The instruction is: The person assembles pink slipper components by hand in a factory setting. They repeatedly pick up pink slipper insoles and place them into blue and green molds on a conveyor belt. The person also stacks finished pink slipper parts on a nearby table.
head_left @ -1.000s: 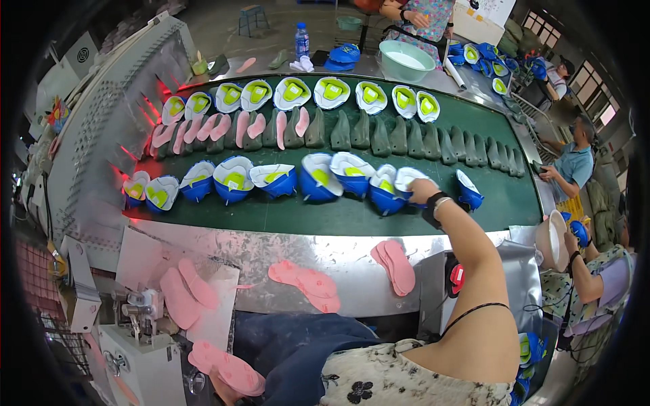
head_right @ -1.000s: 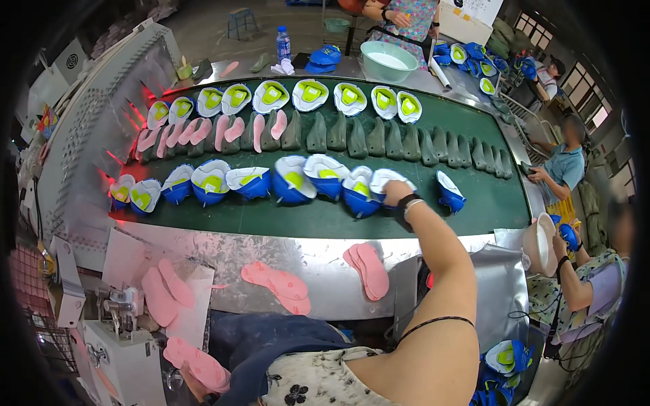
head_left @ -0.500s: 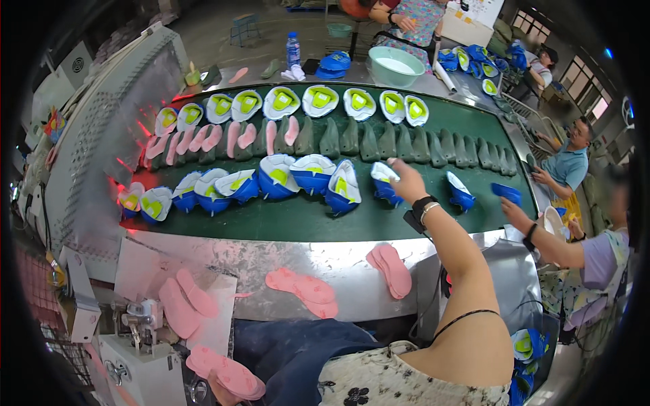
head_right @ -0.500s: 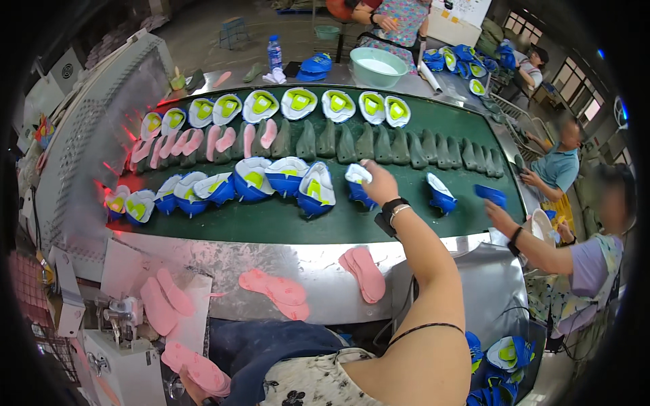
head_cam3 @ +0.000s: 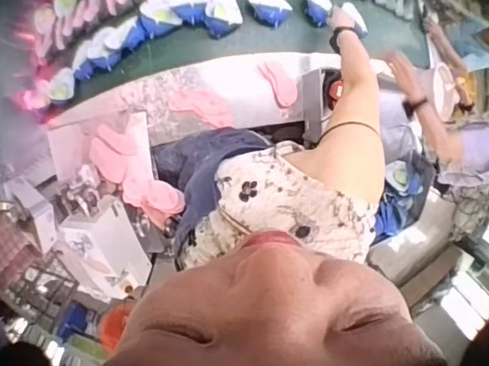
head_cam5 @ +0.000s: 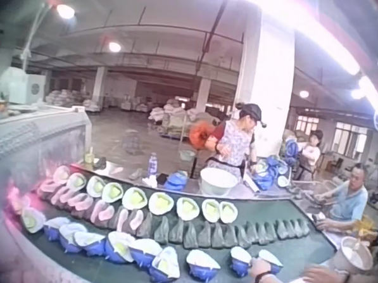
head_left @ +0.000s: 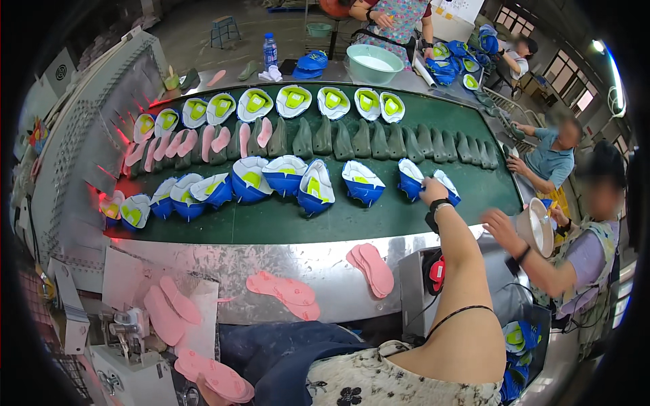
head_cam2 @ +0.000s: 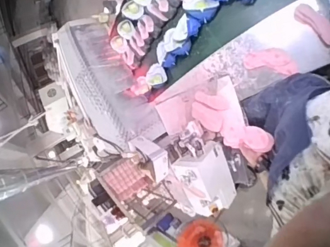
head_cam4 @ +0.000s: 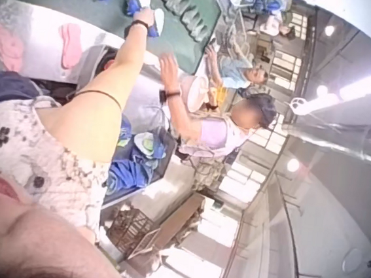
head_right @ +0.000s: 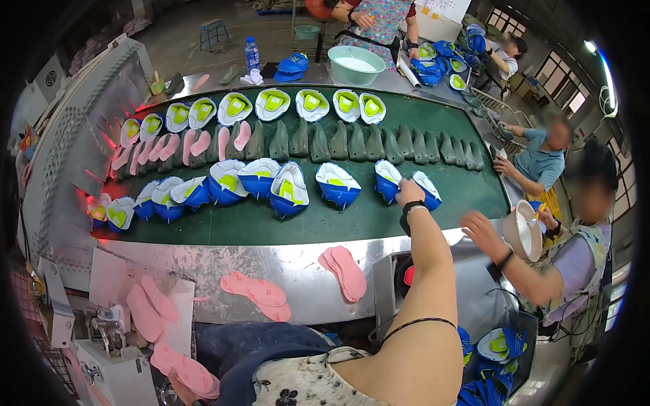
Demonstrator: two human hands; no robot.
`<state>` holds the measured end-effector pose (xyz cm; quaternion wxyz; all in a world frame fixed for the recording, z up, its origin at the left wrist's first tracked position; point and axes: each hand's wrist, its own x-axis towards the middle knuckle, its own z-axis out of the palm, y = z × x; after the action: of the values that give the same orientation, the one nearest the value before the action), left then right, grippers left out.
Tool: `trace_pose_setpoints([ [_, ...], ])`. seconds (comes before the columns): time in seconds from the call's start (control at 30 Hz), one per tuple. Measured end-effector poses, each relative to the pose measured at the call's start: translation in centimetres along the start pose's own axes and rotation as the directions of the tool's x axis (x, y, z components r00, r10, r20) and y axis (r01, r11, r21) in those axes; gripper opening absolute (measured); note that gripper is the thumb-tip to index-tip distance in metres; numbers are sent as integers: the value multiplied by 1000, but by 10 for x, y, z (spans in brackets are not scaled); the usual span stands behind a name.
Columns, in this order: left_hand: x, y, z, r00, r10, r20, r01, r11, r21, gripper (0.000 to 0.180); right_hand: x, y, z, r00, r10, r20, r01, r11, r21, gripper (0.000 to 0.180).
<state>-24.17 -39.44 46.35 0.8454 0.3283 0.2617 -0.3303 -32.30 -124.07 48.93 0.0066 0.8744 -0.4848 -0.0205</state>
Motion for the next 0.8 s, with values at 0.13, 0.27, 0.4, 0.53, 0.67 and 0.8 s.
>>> trace_pose_setpoints([
  [0.13,16,-7,-77,967,25,254,9,991,-132,40,-6,-41,5,962,-112,-250,156,974,163,48],
  [0.27,-3,-10,-8,999,16,32,-12,991,-130,41,4,-41,6,995,-79,-58,88,977,195,45],
  [0.4,-9,-8,-7,990,12,-139,-17,999,-32,40,6,-46,-9,973,-232,7,215,912,350,41],
  [0.53,-16,-10,3,987,87,-132,-85,996,21,43,3,-43,-20,939,-172,-299,280,886,370,46],
  [0.67,-23,-8,30,977,201,-71,-194,977,89,46,7,21,-8,939,310,-146,-257,920,296,50],
  [0.8,4,-7,4,937,347,23,-333,876,349,46,8,71,12,990,136,-30,-130,977,167,47],
])
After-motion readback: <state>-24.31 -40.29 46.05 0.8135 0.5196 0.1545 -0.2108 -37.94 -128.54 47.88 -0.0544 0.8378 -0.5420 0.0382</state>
